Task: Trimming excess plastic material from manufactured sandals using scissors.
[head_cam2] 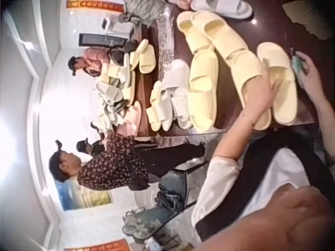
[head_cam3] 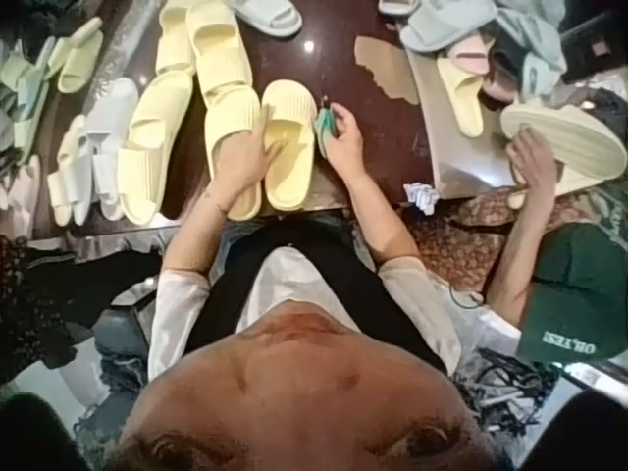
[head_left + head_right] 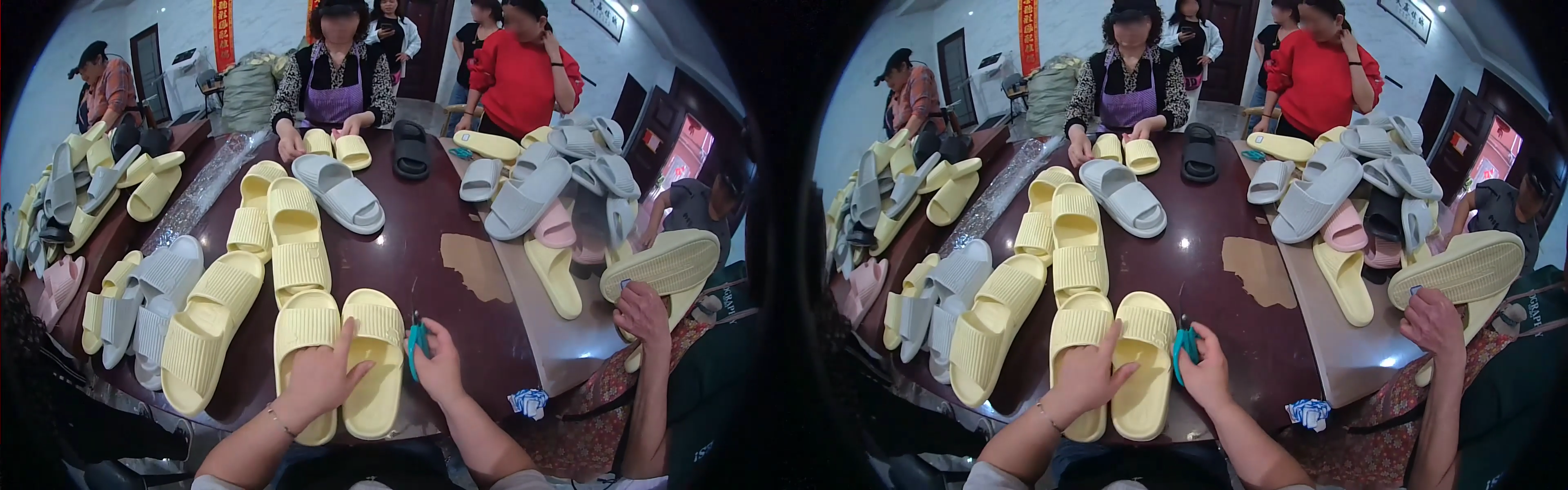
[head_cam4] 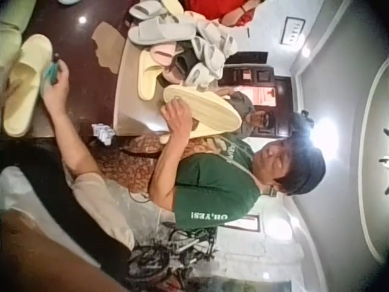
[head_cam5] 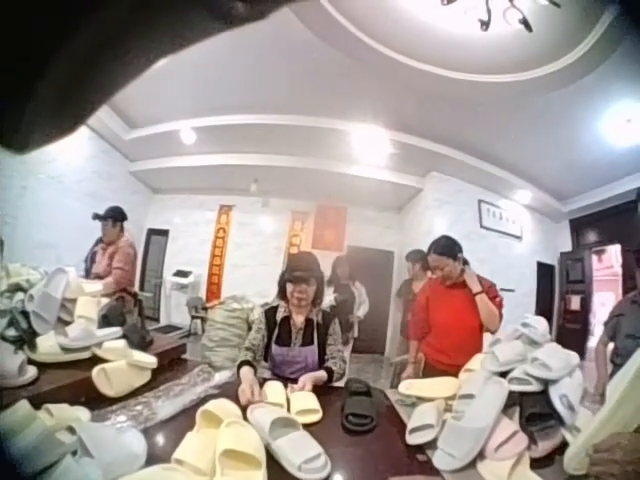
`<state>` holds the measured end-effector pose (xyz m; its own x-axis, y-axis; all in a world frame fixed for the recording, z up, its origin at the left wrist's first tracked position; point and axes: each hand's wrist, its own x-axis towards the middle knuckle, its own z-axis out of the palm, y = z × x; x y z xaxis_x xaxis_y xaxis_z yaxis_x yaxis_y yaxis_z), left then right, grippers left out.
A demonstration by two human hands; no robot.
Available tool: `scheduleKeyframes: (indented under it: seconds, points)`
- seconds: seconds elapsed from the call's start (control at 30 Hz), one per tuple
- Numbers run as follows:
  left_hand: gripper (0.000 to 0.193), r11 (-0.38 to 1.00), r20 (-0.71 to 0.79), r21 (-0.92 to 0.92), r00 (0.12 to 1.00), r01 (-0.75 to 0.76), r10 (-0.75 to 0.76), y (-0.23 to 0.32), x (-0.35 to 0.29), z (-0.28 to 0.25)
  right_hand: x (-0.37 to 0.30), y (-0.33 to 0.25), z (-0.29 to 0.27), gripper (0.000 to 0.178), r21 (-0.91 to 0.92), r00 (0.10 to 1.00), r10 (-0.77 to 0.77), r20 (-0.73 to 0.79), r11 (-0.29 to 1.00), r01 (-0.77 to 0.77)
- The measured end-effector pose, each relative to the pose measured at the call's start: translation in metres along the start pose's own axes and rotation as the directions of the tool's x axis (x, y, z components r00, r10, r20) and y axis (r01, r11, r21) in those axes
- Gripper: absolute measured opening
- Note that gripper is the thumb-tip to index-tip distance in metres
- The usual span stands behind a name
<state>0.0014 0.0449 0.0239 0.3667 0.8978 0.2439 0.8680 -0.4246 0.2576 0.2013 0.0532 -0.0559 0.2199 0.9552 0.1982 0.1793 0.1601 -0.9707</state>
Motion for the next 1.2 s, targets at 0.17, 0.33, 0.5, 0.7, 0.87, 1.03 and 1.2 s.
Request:
scheduleKeyframes:
  seconds: [0.17,0.33,0.5,0.7,0.87,1.03,1.2]
  points:
    - [0.056,0.992,-0.007,-0.117,0.999,0.042,-0.043,-0.005,-0.003,0.017,-0.019,-0.020,-0.008,0.045,0.021,1.000,0.014,-0.017,1.000,-0.014]
    - [0.042,0.981,-0.118,-0.180,0.989,0.067,-0.089,-0.009,-0.005,0.008,-0.037,-0.053,-0.016,0.049,0.367,0.996,0.041,-0.078,0.930,-0.010]
    - [0.037,-0.133,-0.125,-0.971,0.900,-0.197,-0.419,-0.009,0.001,-0.012,-0.031,-0.080,-0.027,0.055,0.453,0.993,0.107,-0.051,0.889,-0.073]
    - [0.033,-0.090,-0.015,-0.995,0.932,-0.051,-0.361,-0.012,-0.005,-0.034,-0.045,-0.073,0.003,0.060,0.285,0.985,0.089,0.146,0.950,-0.127]
    - [0.030,-0.104,0.044,-0.994,0.966,0.017,-0.255,-0.010,-0.005,-0.034,-0.048,-0.061,0.002,0.060,0.191,0.978,0.073,0.195,0.975,-0.111]
    - [0.027,-0.087,0.011,-0.996,0.992,0.001,-0.123,-0.009,-0.010,-0.041,-0.042,-0.077,-0.009,0.054,0.297,0.953,0.224,0.204,0.913,-0.278]
    - [0.025,-0.129,0.000,-0.992,0.998,0.007,0.059,-0.014,-0.011,-0.044,-0.022,-0.101,-0.040,0.050,0.556,0.954,0.276,0.115,0.778,-0.292]
